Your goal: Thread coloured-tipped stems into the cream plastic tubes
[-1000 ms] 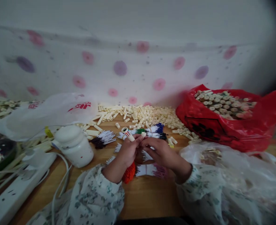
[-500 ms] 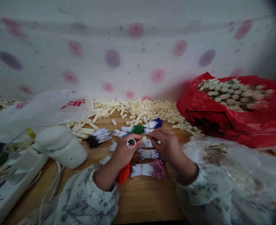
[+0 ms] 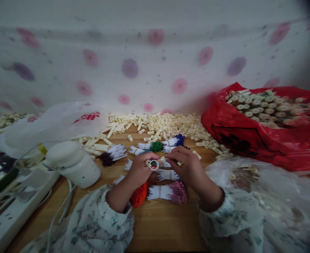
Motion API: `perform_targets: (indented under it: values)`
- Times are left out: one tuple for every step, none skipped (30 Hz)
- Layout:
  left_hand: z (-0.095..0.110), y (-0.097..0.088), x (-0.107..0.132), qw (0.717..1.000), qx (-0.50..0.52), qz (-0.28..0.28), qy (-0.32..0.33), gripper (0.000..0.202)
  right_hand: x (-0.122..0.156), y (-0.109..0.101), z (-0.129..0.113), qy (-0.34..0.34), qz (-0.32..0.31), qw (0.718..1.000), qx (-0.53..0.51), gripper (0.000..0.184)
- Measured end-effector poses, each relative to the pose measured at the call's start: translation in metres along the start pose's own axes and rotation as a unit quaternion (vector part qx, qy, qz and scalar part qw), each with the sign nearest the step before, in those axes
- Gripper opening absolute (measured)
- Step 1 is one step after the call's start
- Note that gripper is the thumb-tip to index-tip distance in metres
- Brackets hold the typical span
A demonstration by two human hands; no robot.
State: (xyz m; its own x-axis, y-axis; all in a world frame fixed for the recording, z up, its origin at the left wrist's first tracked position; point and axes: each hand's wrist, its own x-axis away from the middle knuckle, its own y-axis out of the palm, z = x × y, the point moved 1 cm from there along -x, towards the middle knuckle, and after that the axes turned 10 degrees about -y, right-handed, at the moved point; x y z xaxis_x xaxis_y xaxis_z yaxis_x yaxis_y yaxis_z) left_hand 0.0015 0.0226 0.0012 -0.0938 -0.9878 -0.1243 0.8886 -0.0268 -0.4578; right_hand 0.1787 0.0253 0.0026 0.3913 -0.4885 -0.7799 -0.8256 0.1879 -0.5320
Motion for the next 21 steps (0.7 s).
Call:
perform_targets:
  values:
    - [0.0,-0.001,0.0,1.0,0.005,-0.002,0.003,0.012,0.0,0.0,0.001,0.003,0.006,1.0,-0.02,0.012]
    - [0.0,-0.001,0.0,1.0,0.011,-0.004,0.004,0.013,0.0,-0.001,0.002,0.009,0.008,0.999,-0.039,0.011]
    - [0.0,-0.001,0.0,1.0,0.018,-0.007,0.003,0.014,0.0,-0.001,0.003,0.018,0.006,0.998,-0.059,0.011]
    - [-0.001,-0.001,0.0,1.0,0.028,-0.011,0.001,0.015,0.0,-0.002,0.003,0.028,0.002,0.996,-0.081,0.011]
    - [-0.002,-0.001,0.0,0.999,0.039,-0.017,-0.002,0.016,0.0,-0.003,0.004,0.04,-0.002,0.994,-0.101,0.011]
    - [-0.003,-0.001,0.001,0.998,0.051,-0.024,-0.006,0.016,0.0,-0.003,0.005,0.053,-0.007,0.991,-0.121,0.011]
    - [-0.003,-0.001,0.001,0.998,0.063,-0.032,-0.009,0.016,0.0,-0.004,0.006,0.065,-0.011,0.988,-0.138,0.011]
    - [-0.003,-0.001,0.001,0.997,0.07,-0.038,-0.012,0.017,0.001,-0.004,0.006,0.077,-0.014,0.985,-0.152,0.01]
    - [-0.002,-0.001,0.001,0.996,0.073,-0.043,-0.014,0.017,0.001,-0.003,0.007,0.088,-0.017,0.983,-0.161,0.01]
    - [-0.001,-0.001,0.002,0.996,0.071,-0.047,-0.016,0.018,0.002,-0.002,0.008,0.099,-0.017,0.981,-0.164,0.009]
    - [0.0,-0.001,0.002,0.996,0.069,-0.047,-0.019,0.019,0.003,-0.001,0.008,0.109,-0.018,0.981,-0.16,0.009]
    - [0.001,-0.001,0.003,0.996,0.067,-0.047,-0.021,0.02,0.003,0.0,0.009,0.118,-0.019,0.981,-0.151,0.009]
    - [0.003,-0.001,0.003,0.996,0.067,-0.048,-0.022,0.021,0.004,0.001,0.009,0.125,-0.022,0.982,-0.14,0.011]
    - [0.004,-0.001,0.003,0.996,0.07,-0.05,-0.023,0.021,0.005,0.001,0.008,0.129,-0.024,0.983,-0.128,0.013]
    - [0.005,-0.001,0.004,0.996,0.073,-0.051,-0.024,0.021,0.005,0.002,0.008,0.127,-0.027,0.985,-0.116,0.016]
    - [0.005,-0.001,0.004,0.995,0.076,-0.053,-0.024,0.021,0.005,0.003,0.007,0.119,-0.032,0.987,-0.101,0.018]
    - [0.006,-0.001,0.004,0.995,0.076,-0.054,-0.024,0.021,0.005,0.003,0.005,0.105,-0.039,0.99,-0.082,0.02]
    - [0.005,-0.001,0.005,0.995,0.075,-0.054,-0.023,0.021,0.005,0.004,0.004,0.086,-0.045,0.994,-0.055,0.023]
    - [0.005,0.0,0.005,0.996,0.074,-0.054,-0.021,0.021,0.005,0.005,0.002,0.067,-0.05,0.996,-0.021,0.025]
    - [0.005,0.0,0.005,0.996,0.073,-0.054,-0.019,0.021,0.005,0.006,0.0,0.05,-0.054,0.997,0.015,0.029]
    - [0.004,0.0,0.005,0.996,0.073,-0.056,-0.016,0.021,0.005,0.007,-0.001,0.038,-0.058,0.996,0.048,0.032]
